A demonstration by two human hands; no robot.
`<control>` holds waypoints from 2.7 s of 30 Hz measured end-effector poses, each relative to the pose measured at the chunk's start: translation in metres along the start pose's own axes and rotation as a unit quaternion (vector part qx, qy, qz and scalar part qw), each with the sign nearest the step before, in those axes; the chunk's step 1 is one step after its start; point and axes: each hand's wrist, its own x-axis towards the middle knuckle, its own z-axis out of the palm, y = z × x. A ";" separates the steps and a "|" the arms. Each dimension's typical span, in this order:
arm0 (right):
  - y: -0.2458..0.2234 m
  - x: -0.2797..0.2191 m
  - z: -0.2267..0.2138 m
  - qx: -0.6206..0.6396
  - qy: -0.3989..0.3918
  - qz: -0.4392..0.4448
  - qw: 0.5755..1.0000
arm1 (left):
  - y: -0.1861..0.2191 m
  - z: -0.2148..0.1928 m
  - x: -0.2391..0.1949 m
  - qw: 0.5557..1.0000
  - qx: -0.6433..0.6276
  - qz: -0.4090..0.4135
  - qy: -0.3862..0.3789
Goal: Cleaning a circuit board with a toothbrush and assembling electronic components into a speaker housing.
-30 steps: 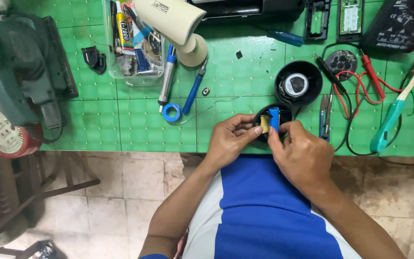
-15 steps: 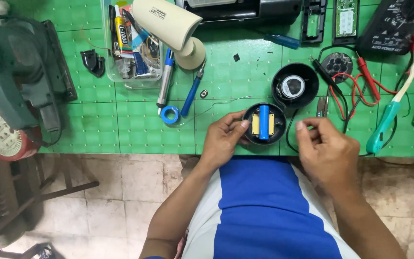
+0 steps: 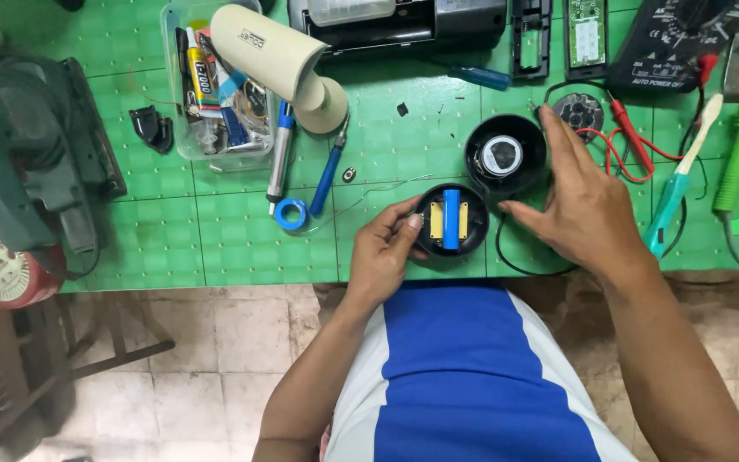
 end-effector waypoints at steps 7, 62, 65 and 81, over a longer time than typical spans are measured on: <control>0.000 0.023 0.000 -0.021 -0.049 0.022 0.998 | 0.000 0.000 0.000 1.000 -0.001 0.005 0.003; -0.025 -0.009 0.015 0.012 0.125 -0.268 0.955 | 0.020 -0.004 0.013 0.991 -0.110 -0.074 0.028; -0.022 -0.008 0.020 0.012 0.141 -0.274 0.951 | 0.022 -0.005 0.013 0.993 -0.092 -0.075 0.027; -0.017 -0.013 0.034 0.007 0.185 -0.279 0.942 | 0.023 -0.003 0.010 0.998 -0.058 -0.010 0.016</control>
